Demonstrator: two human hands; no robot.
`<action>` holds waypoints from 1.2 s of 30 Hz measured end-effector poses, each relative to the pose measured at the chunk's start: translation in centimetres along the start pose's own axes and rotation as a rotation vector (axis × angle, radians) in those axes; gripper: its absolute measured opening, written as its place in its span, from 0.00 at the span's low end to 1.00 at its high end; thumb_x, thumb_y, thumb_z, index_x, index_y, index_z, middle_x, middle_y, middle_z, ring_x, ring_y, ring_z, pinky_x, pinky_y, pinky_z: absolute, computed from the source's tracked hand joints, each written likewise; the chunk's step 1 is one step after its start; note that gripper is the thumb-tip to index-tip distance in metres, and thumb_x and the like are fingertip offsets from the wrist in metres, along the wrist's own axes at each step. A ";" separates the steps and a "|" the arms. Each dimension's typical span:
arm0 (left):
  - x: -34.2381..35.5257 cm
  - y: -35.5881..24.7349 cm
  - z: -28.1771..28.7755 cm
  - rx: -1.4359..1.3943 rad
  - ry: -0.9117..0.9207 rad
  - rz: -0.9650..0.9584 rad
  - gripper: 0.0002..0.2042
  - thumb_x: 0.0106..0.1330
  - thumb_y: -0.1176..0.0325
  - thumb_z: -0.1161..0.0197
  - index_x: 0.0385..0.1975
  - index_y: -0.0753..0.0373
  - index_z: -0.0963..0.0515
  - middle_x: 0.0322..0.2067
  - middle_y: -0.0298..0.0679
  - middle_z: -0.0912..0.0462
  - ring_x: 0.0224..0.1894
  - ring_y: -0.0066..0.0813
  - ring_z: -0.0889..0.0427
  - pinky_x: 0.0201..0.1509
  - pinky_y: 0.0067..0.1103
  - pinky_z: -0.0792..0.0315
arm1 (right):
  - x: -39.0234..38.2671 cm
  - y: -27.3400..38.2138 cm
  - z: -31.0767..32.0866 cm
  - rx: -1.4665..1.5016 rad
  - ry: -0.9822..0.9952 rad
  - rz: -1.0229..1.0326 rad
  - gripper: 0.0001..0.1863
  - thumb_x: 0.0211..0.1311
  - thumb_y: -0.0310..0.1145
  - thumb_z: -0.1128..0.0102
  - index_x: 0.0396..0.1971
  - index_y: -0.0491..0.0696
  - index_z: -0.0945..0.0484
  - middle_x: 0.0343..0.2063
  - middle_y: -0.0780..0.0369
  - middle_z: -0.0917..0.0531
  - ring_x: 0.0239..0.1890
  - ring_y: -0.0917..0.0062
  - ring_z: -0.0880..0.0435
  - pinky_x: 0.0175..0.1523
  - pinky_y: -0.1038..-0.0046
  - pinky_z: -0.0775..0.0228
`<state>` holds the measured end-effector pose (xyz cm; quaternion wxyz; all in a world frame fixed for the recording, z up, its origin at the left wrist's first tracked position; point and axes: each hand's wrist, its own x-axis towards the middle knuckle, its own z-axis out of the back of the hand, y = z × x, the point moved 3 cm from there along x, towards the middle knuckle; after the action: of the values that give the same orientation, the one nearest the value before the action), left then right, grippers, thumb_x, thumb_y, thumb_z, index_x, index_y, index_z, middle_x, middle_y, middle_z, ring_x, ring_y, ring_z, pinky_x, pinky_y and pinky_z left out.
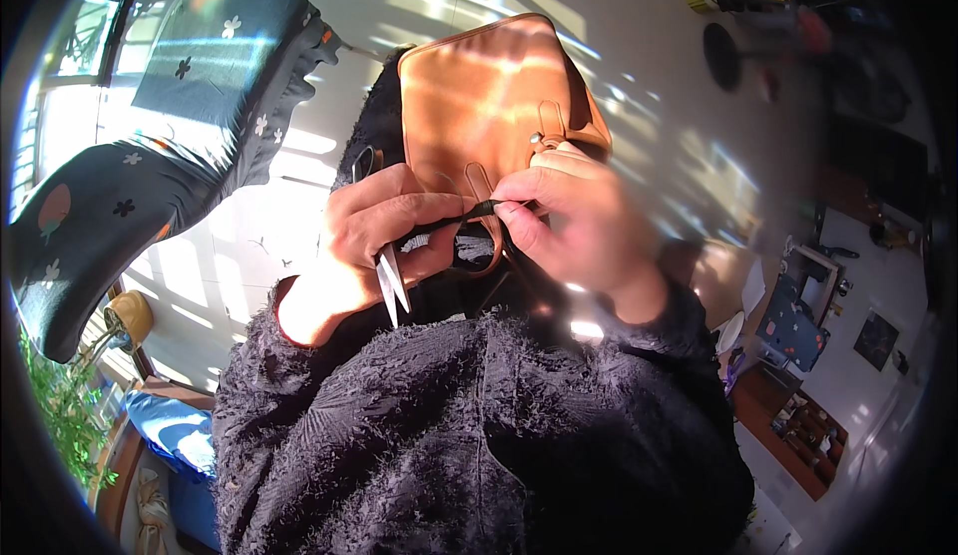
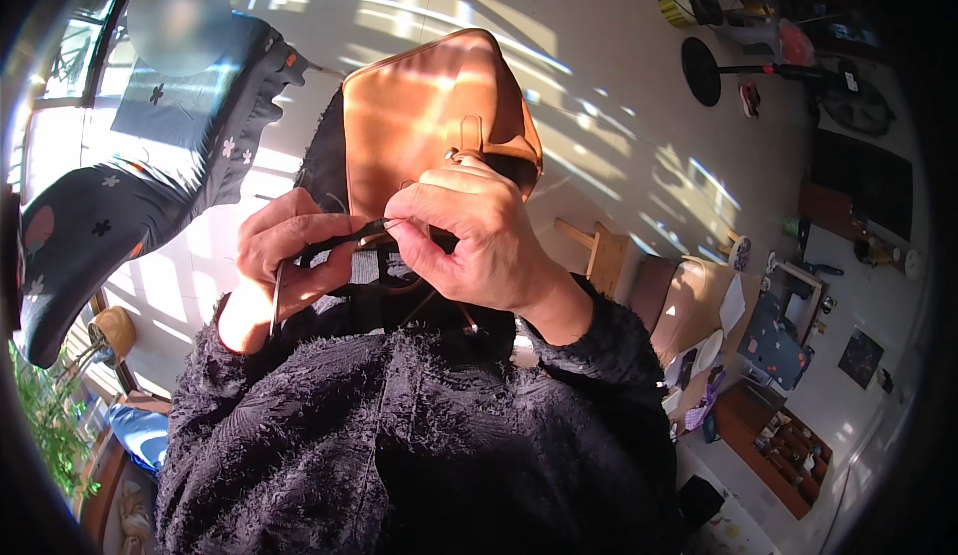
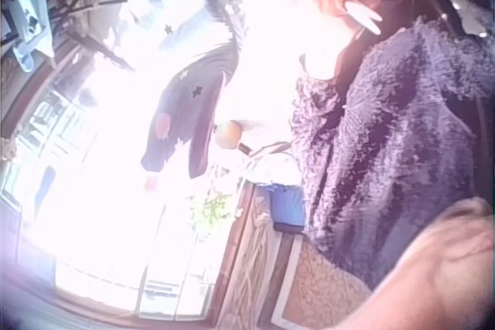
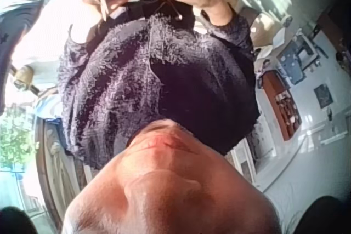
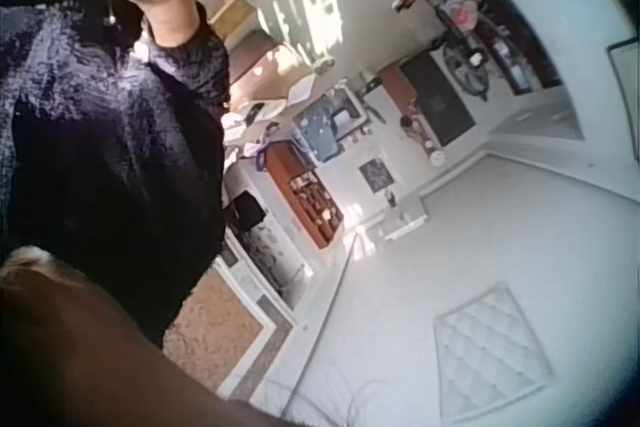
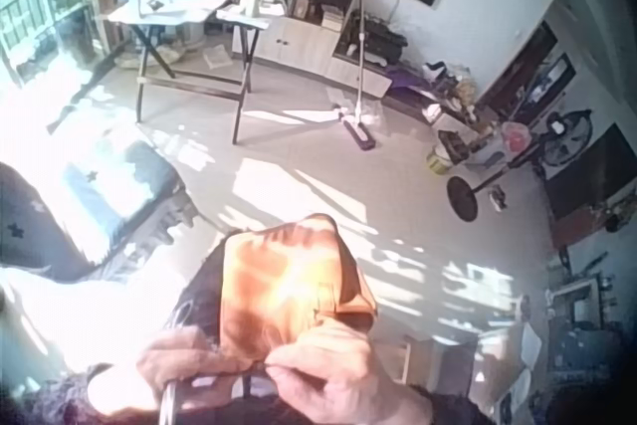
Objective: The person uses a pair of scissors to cut a black strap attached to a brown leather handbag. They repeatedly trim the strap, inspect the cut ends, and adjust the strap's position on the bag throughout the clip.
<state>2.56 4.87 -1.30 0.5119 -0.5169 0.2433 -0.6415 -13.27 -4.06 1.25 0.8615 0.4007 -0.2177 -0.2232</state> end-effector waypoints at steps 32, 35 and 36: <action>-0.3 -0.2 0.1 0.242 0.033 -0.342 0.16 0.35 0.75 0.30 0.29 0.64 0.20 0.26 0.33 0.21 0.16 0.22 0.31 0.17 0.18 0.39 | 0.0 -0.6 0.1 0.094 0.100 -0.138 0.07 0.46 0.24 0.37 0.28 0.44 0.23 0.12 0.66 0.27 0.17 0.76 0.31 0.28 0.75 0.39; -0.4 -0.1 0.1 0.247 0.017 -0.346 0.17 0.35 0.75 0.30 0.30 0.64 0.20 0.24 0.33 0.23 0.16 0.22 0.31 0.17 0.18 0.40 | 0.2 -0.3 0.3 0.073 0.146 -0.188 0.08 0.46 0.24 0.38 0.29 0.44 0.24 0.10 0.67 0.32 0.16 0.78 0.34 0.27 0.75 0.40; -0.4 -0.1 0.2 0.244 0.018 -0.345 0.17 0.35 0.74 0.29 0.30 0.63 0.19 0.23 0.33 0.24 0.16 0.22 0.31 0.17 0.18 0.40 | 0.2 -0.3 0.3 0.080 0.139 -0.188 0.07 0.46 0.24 0.38 0.29 0.44 0.24 0.10 0.67 0.33 0.16 0.78 0.34 0.27 0.75 0.40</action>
<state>2.64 5.29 -1.32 0.4509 -0.4794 0.0763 -0.7490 -13.34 -4.55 1.25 0.8331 0.4679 -0.1278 -0.2658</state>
